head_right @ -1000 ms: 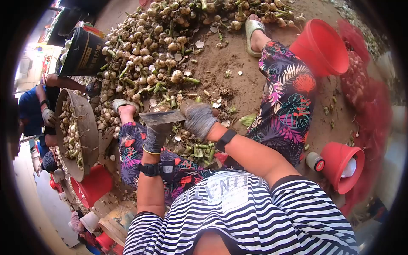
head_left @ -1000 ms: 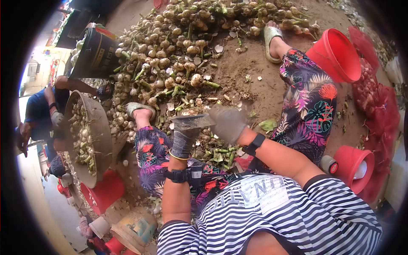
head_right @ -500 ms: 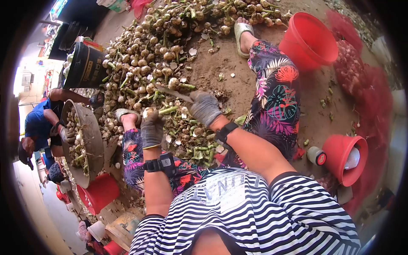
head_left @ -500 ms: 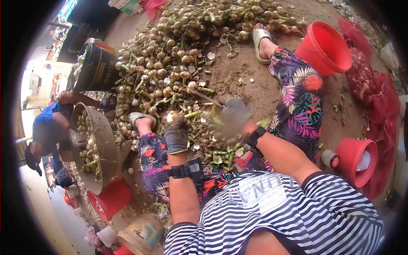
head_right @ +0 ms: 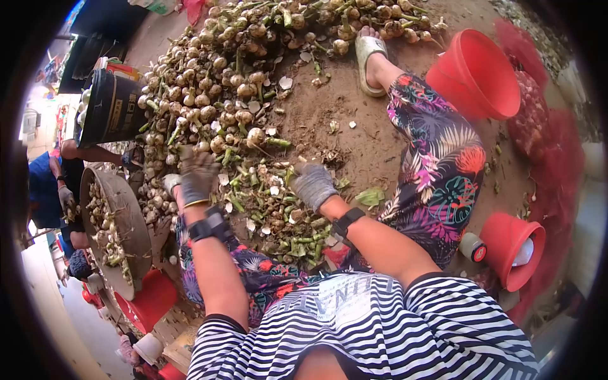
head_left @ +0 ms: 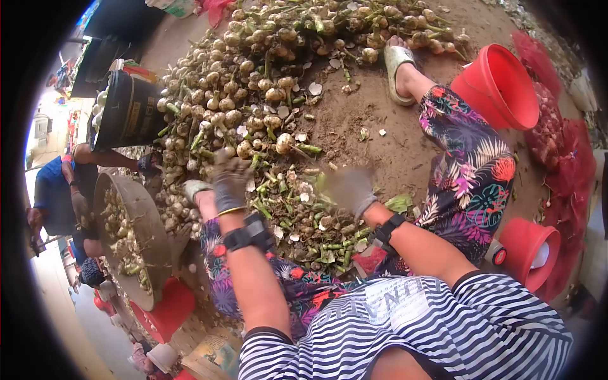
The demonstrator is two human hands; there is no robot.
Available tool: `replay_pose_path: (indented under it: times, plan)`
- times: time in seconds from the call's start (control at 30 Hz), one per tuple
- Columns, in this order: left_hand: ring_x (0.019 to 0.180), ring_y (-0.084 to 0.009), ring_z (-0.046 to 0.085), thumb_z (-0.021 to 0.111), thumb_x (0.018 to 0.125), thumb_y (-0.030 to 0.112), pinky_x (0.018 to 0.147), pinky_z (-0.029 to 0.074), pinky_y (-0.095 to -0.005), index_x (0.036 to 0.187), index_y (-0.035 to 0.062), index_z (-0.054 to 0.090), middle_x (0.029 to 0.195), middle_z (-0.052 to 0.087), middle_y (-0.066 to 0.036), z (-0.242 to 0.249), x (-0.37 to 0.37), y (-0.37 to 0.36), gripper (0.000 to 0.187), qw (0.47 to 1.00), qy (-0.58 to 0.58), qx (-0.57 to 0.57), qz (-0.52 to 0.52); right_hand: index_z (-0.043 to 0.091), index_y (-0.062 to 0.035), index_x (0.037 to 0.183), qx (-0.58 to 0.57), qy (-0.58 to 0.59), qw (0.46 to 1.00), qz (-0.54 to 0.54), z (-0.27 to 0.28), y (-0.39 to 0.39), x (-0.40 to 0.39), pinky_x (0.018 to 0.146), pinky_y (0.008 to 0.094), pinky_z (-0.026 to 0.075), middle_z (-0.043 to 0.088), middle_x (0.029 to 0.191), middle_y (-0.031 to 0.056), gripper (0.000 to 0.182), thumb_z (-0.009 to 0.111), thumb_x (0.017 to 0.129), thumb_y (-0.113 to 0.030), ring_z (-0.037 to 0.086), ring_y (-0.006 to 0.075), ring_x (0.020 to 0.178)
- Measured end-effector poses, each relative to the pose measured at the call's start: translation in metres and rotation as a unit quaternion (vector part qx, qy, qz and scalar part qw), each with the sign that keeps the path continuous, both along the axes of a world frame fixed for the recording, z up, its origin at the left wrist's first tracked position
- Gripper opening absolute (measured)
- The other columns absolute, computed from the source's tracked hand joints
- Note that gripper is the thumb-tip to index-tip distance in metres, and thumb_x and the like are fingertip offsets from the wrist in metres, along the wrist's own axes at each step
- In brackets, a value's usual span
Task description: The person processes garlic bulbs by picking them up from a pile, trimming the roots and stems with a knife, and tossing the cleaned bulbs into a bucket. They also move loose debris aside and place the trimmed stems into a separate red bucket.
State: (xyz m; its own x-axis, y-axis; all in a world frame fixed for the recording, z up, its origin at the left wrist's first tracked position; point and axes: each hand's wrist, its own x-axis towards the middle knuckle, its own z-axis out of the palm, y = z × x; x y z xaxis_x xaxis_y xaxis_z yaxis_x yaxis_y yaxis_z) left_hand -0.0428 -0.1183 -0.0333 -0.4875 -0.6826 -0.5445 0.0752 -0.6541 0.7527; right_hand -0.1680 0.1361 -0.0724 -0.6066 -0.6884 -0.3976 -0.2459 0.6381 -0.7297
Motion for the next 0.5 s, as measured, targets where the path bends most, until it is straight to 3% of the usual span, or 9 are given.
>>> replay_pose_path:
  times: [0.07, 0.1, 0.17, 0.23, 0.27, 0.3, 0.37, 0.43, 0.5]
  plan:
    - [0.049, -0.0172, 0.046, 0.068, 0.070, 0.036, 0.038, 0.038, -0.0306, 0.102, 0.0073, 0.046, 0.067, 0.048, -0.004, -0.077, -0.058, 0.035, 0.048, 0.969, -0.205, 0.034, -0.137, 0.060, -0.0040, 0.074, -0.045, 0.025, 0.998, -0.041, -0.013, -0.008, 0.005, 0.063, 0.0398, 0.046, 0.058, 0.072, 0.0201, 0.018, 0.055, 0.070, -0.020, 0.057, 0.0348, 0.071]
    - [0.036, -0.0164, 0.040, 0.070, 0.068, 0.036, 0.030, 0.032, -0.0266, 0.104, 0.0097, 0.046, 0.068, 0.053, -0.005, -0.150, -0.076, 0.042, 0.050, 0.895, -0.408, -0.177, -0.039, 0.059, -0.0041, 0.071, -0.095, 0.071, 0.991, -0.056, -0.024, -0.010, 0.009, 0.061, 0.0399, 0.046, 0.057, 0.069, 0.0199, 0.015, 0.055, 0.069, -0.018, 0.056, 0.0353, 0.068]
    - [0.071, -0.0244, 0.055, 0.072, 0.065, 0.032, 0.044, 0.045, -0.0325, 0.113, 0.0114, 0.040, 0.099, 0.053, -0.011, -0.180, -0.099, 0.055, 0.061, 0.921, -0.337, -0.191, 0.032, 0.057, -0.0042, 0.068, -0.141, 0.082, 0.984, -0.070, -0.030, -0.009, 0.008, 0.058, 0.0406, 0.045, 0.056, 0.068, 0.0199, 0.011, 0.056, 0.068, -0.015, 0.056, 0.0359, 0.066]
    - [0.090, -0.0254, 0.051, 0.073, 0.063, 0.023, 0.057, 0.048, -0.0357, 0.115, 0.0111, 0.038, 0.109, 0.049, -0.012, -0.199, -0.115, 0.027, 0.064, 0.943, -0.099, 0.140, 0.287, 0.057, -0.0043, 0.066, -0.172, 0.039, 0.980, -0.087, -0.043, -0.007, 0.005, 0.057, 0.0409, 0.045, 0.055, 0.066, 0.0195, 0.010, 0.056, 0.068, -0.014, 0.056, 0.0352, 0.065]
    - [0.084, -0.0251, 0.052, 0.069, 0.064, 0.014, 0.063, 0.047, -0.0366, 0.111, 0.0111, 0.041, 0.108, 0.049, -0.011, -0.172, -0.118, 0.045, 0.055, 0.917, -0.387, -0.071, 0.066, 0.057, -0.0042, 0.066, -0.150, 0.053, 0.983, -0.095, -0.061, -0.008, 0.006, 0.058, 0.0409, 0.045, 0.055, 0.065, 0.0190, 0.010, 0.056, 0.068, -0.014, 0.056, 0.0348, 0.065]
    - [0.077, -0.0231, 0.052, 0.067, 0.063, 0.007, 0.060, 0.047, -0.0355, 0.110, 0.0087, 0.040, 0.105, 0.050, -0.011, -0.185, -0.100, 0.030, 0.054, 0.963, -0.264, -0.037, 0.048, 0.057, -0.0041, 0.066, -0.130, 0.066, 0.984, -0.103, -0.068, -0.011, 0.007, 0.058, 0.0408, 0.045, 0.055, 0.065, 0.0186, 0.010, 0.056, 0.069, -0.014, 0.056, 0.0345, 0.065]
    - [0.072, -0.0205, 0.051, 0.060, 0.067, -0.001, 0.062, 0.047, -0.0340, 0.107, 0.0058, 0.041, 0.102, 0.051, -0.008, -0.151, -0.088, 0.044, 0.045, 0.925, -0.369, -0.061, -0.071, 0.057, -0.0042, 0.068, -0.140, 0.084, 0.982, -0.096, -0.064, -0.009, -0.002, 0.059, 0.0410, 0.046, 0.056, 0.065, 0.0179, 0.012, 0.056, 0.069, -0.016, 0.057, 0.0338, 0.066]
    - [0.077, -0.0150, 0.053, 0.051, 0.067, -0.014, 0.074, 0.047, -0.0295, 0.112, 0.0049, 0.041, 0.094, 0.054, -0.006, -0.091, -0.055, 0.064, 0.051, 0.978, -0.084, -0.091, -0.165, 0.058, -0.0044, 0.072, -0.007, 0.103, 0.994, -0.026, -0.023, -0.005, -0.017, 0.062, 0.0406, 0.046, 0.057, 0.069, 0.0177, 0.016, 0.055, 0.071, -0.020, 0.057, 0.0335, 0.068]
    - [0.083, -0.0145, 0.053, 0.057, 0.066, -0.008, 0.076, 0.046, -0.0282, 0.117, 0.0036, 0.038, 0.094, 0.054, -0.006, -0.048, -0.026, 0.076, 0.055, 0.881, -0.083, -0.288, -0.365, 0.058, -0.0046, 0.075, -0.008, 0.117, 0.993, 0.027, 0.014, -0.002, -0.019, 0.063, 0.0408, 0.046, 0.058, 0.074, 0.0175, 0.018, 0.054, 0.070, -0.022, 0.058, 0.0330, 0.071]
